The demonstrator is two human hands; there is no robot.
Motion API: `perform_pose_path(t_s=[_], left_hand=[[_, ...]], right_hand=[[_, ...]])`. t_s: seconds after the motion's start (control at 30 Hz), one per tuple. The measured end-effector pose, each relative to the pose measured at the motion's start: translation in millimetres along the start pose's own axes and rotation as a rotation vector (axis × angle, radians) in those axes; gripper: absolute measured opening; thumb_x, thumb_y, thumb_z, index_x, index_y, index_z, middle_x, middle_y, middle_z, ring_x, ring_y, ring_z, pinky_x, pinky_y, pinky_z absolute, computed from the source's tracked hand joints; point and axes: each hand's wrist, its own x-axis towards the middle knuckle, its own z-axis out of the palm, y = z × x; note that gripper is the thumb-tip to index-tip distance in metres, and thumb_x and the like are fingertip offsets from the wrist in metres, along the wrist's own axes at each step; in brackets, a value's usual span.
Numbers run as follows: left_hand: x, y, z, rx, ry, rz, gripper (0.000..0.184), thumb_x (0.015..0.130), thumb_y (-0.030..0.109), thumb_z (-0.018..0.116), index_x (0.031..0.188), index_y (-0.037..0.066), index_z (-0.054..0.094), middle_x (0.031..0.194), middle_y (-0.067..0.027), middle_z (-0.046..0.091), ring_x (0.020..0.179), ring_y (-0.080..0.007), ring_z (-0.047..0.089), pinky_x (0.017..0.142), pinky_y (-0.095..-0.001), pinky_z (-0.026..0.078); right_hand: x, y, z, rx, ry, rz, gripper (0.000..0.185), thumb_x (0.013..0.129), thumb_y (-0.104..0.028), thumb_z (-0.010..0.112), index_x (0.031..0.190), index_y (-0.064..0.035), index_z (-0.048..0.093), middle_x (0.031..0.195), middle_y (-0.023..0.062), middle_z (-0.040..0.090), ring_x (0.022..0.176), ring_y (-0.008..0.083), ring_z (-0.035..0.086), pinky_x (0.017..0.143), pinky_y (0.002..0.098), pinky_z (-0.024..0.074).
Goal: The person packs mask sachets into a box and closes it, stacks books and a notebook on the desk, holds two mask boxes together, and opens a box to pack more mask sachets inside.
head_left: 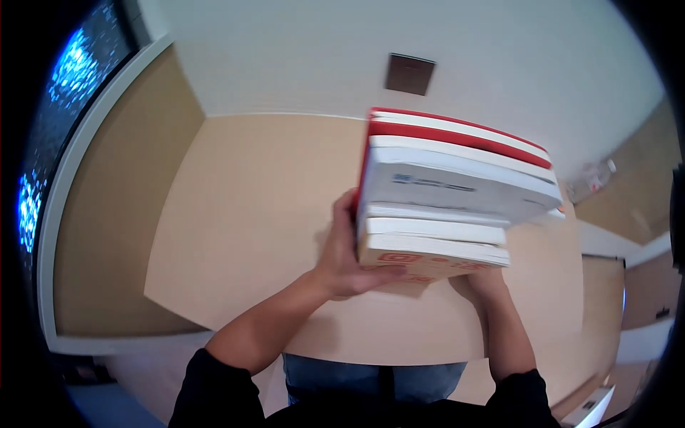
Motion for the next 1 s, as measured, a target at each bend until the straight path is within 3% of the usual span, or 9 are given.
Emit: perform_pose_path(t_s=[0.07, 0.13, 0.37, 0.6, 1.0], left_hand=[[-3, 0, 0, -0.093, -0.009, -0.049, 0.124, 0.07, 0.016, 0.099, 0.157, 0.006, 0.01, 0.149, -0.0189, 0.041, 0.14, -0.03, 0.046, 0.116, -0.0458, 0.039], [-6, 5, 2, -0.24, -0.006, -0.229, 0.12, 0.072, 0.012, 0.096, 0.156, 0.007, 0.009, 0.148, -0.0178, 0.041, 0.139, -0.0292, 0.046, 0.116, -0.0451, 0.041], [-17, -5, -5, -0.249, -0.012, -0.413, 0.119, 0.072, 0.008, 0.093, 0.156, 0.006, 0.009, 0.147, -0.0169, 0.041, 0.138, -0.0288, 0.047, 0.116, -0.0436, 0.041], [-24, -11, -5, -0.287, -0.021, -0.408, 0.117, 0.075, 0.007, 0.089, 0.158, 0.006, 0.006, 0.147, -0.0147, 0.039, 0.139, -0.0288, 0.045, 0.117, -0.0432, 0.039], [-25, -14, -7, -0.216, -0.067, -0.385, 0.117, 0.076, 0.012, 0.088, 0.159, 0.004, 0.005, 0.151, -0.0144, 0.032, 0.142, -0.0276, 0.039, 0.119, -0.0421, 0.036]], right_hand=[[-3, -32, 7, -0.113, 0.008, -0.125, 0.031, 0.094, -0.011, 0.069, 0.122, 0.0012, 0.068, 0.117, 0.0147, 0.076, 0.108, 0.0224, 0.07, 0.094, 0.0352, 0.0535], [-3, -35, 6, -0.057, -0.025, -0.138, 0.031, 0.095, -0.011, 0.066, 0.123, 0.0008, 0.066, 0.117, 0.0158, 0.075, 0.11, 0.0255, 0.069, 0.098, 0.0374, 0.0521], [-2, -48, 5, -0.088, -0.119, -0.154, 0.037, 0.095, -0.01, 0.065, 0.131, 0.0006, 0.061, 0.127, 0.017, 0.07, 0.12, 0.0282, 0.065, 0.103, 0.0404, 0.0505], [-6, -50, 22, 0.102, -0.154, -0.038, 0.058, 0.092, -0.003, 0.073, 0.144, -0.0024, 0.047, 0.142, 0.0146, 0.059, 0.125, 0.0261, 0.062, 0.103, 0.0417, 0.0532], [-4, -44, 26, 0.107, -0.116, -0.036, 0.057, 0.091, -0.004, 0.076, 0.141, -0.0003, 0.048, 0.137, 0.0151, 0.064, 0.124, 0.0236, 0.063, 0.104, 0.0402, 0.0523]])
